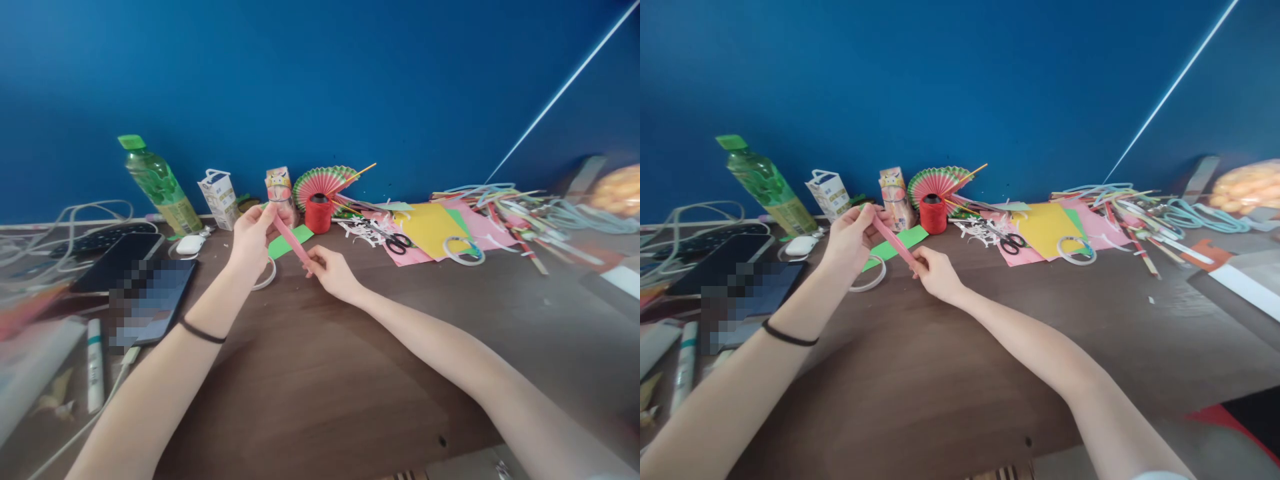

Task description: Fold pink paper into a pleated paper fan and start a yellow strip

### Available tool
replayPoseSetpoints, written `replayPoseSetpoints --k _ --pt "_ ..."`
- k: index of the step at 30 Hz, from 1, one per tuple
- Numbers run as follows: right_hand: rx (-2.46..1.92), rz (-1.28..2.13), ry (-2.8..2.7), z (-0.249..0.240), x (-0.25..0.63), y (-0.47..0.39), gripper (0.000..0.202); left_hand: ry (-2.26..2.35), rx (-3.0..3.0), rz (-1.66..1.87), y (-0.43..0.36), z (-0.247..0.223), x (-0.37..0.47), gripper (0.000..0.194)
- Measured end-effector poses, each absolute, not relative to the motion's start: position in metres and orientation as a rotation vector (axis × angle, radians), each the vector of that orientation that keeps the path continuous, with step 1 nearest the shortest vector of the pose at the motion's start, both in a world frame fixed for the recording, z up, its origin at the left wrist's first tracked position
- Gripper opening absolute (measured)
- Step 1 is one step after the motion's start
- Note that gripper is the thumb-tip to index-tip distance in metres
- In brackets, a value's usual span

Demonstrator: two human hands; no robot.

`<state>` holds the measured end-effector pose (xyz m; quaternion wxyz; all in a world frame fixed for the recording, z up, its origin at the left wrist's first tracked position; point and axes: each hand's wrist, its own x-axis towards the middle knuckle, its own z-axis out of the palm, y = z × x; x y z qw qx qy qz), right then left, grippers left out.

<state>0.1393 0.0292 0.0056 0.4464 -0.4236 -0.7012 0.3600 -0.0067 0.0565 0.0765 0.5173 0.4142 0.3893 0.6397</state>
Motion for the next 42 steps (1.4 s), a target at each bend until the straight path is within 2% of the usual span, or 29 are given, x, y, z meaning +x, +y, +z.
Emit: replayPoseSetpoints --k 6,12,16,19,23,31,34,39,42 --pt "-0.99 0.634 -1.913 0.011 0.14 0.024 0.011 0.984 0.898 1.507 0.06 0.078 -0.01 0.014" --pt "-0.983 0.657 -1.852 0.004 0.142 0.03 0.009 0.883 0.879 1.457 0.065 0.075 -0.012 0.015" --pt "-1.026 0.634 -1.749 0.001 0.142 0.03 0.011 0.813 0.95 1.293 0.066 0.066 -0.013 0.014" --pt "-1.032 0.649 -1.714 0.001 0.141 0.028 0.012 0.786 0.964 1.181 0.067 0.059 -0.014 0.009" --pt "-1.005 0.639 -1.744 0.003 0.14 0.025 0.011 0.795 0.94 1.228 0.069 0.054 -0.014 0.001" --pt "-0.959 0.59 -1.795 0.002 0.139 0.024 0.013 0.847 0.93 1.314 0.067 0.055 -0.01 0.01" --pt "-0.968 0.627 -1.753 0.0 0.14 0.025 0.013 0.816 0.987 1.27 0.067 0.053 -0.011 0.01" --pt "-1.019 0.726 -1.661 -0.001 0.14 0.028 0.01 0.827 1.141 1.101 0.067 0.047 -0.012 0.024" --pt "-1.022 0.737 -1.661 0.0 0.139 0.027 0.01 0.874 1.137 1.145 0.067 0.041 -0.01 0.025"
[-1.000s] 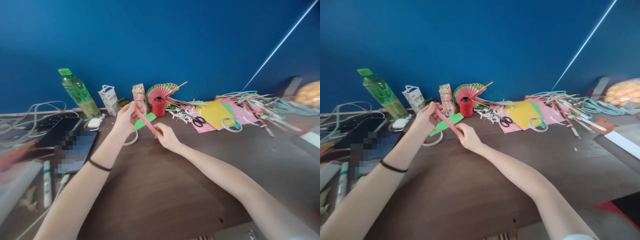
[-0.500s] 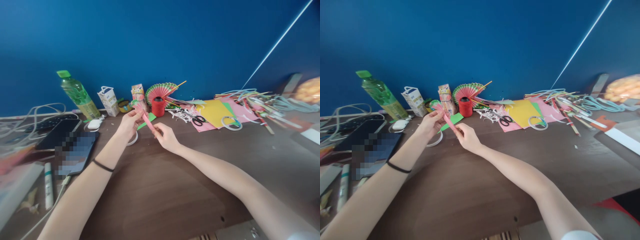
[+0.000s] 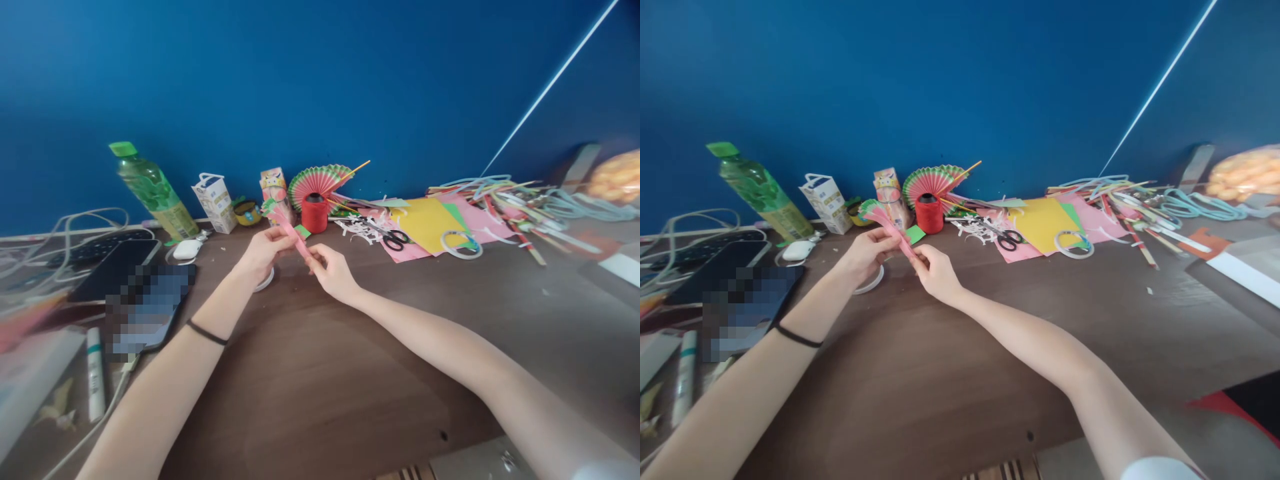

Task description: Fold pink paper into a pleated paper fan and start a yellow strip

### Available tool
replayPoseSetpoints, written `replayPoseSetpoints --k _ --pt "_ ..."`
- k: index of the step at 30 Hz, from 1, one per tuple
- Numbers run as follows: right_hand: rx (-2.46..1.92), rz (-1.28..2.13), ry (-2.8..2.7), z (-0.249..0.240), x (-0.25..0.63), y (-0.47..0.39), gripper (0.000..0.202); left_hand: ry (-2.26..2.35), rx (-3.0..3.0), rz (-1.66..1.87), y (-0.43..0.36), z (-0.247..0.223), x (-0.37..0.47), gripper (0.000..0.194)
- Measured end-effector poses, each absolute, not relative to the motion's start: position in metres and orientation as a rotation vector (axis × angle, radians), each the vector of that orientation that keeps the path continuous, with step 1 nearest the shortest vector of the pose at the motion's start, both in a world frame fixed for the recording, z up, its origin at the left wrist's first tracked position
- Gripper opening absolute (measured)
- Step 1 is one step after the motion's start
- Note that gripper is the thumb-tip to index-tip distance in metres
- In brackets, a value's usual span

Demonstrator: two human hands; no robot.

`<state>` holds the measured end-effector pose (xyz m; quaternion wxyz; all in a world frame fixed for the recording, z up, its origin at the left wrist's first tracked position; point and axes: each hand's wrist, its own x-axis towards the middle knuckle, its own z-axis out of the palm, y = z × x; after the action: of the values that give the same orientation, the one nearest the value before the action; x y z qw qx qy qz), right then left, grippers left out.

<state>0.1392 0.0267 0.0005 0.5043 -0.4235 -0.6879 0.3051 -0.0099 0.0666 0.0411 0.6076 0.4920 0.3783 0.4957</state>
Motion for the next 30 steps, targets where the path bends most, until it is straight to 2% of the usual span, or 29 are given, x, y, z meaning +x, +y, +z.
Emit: replayPoseSetpoints --k 12,22,26,30 --pt "-1.091 0.676 -1.591 -0.007 0.143 0.037 0.013 0.805 1.103 1.098 0.06 0.038 0.001 0.023" --pt "-1.088 0.665 -1.642 -0.004 0.142 0.035 0.018 0.753 1.034 1.13 0.057 0.038 0.005 0.012" --pt "-1.088 0.712 -1.671 -0.002 0.142 0.034 0.017 0.861 0.892 1.152 0.056 0.039 0.009 0.008" --pt "-1.14 0.726 -1.597 -0.004 0.144 0.037 0.026 1.065 0.81 1.194 0.056 0.034 0.013 0.008"
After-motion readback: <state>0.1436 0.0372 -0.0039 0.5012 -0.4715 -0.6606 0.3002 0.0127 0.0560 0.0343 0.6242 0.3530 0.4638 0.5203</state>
